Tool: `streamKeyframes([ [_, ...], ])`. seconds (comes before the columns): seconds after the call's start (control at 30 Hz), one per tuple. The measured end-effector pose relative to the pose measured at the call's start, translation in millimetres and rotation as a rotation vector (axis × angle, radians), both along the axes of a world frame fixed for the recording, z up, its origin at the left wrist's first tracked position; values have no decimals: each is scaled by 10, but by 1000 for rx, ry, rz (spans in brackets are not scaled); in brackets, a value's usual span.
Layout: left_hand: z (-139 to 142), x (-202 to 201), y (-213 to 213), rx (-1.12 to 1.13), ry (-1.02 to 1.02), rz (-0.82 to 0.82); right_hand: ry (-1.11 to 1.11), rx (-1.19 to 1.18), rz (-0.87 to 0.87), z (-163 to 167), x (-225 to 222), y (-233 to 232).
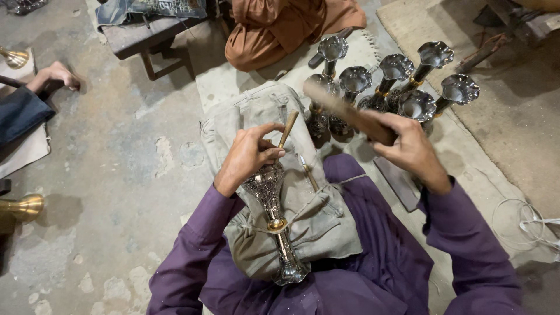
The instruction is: The person sits cross-legged on the floor holding an engraved metal vase upright on a cloth cushion on their lap. They hold a small punch against the vase's surface with one hand and repeatedly strike it with a wooden mallet held in the other hand, repositioning the punch to work along the vase body.
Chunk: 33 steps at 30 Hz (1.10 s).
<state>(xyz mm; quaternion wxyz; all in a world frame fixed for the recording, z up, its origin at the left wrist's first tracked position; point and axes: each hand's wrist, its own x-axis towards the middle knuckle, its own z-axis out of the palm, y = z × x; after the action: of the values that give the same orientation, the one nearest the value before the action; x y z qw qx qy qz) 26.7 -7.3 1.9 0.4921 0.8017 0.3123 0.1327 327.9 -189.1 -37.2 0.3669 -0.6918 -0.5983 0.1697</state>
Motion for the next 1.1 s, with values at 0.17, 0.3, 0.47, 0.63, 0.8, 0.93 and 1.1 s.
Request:
streamKeyframes([
  [0.17, -18, -1, -3, -18, 28, 0, -72, -162, -47, 8, -47, -6],
  [0.3, -24, 8, -10, -54, -55, -3, 245, 14, -28, 59, -93, -6],
  [0.47, -21, 0, -6, -18, 53, 1, 62, -108, -44, 20, -60, 28],
  [0.63, -42, -6, 2, 6, -16, -30, -9, -58, 85, -22, -64, 45],
  [0.8, -60, -25, 12, 33, -11, -40, 115, 36, -6, 12, -120, 1],
  [0.93, -47, -23, 13, 68, -2, -49, 32, -185, -66, 19, -87, -46],
  [1.1, -31, -28, 10, 36, 2, -49, 20, -11, 153, -47, -21, -85],
])
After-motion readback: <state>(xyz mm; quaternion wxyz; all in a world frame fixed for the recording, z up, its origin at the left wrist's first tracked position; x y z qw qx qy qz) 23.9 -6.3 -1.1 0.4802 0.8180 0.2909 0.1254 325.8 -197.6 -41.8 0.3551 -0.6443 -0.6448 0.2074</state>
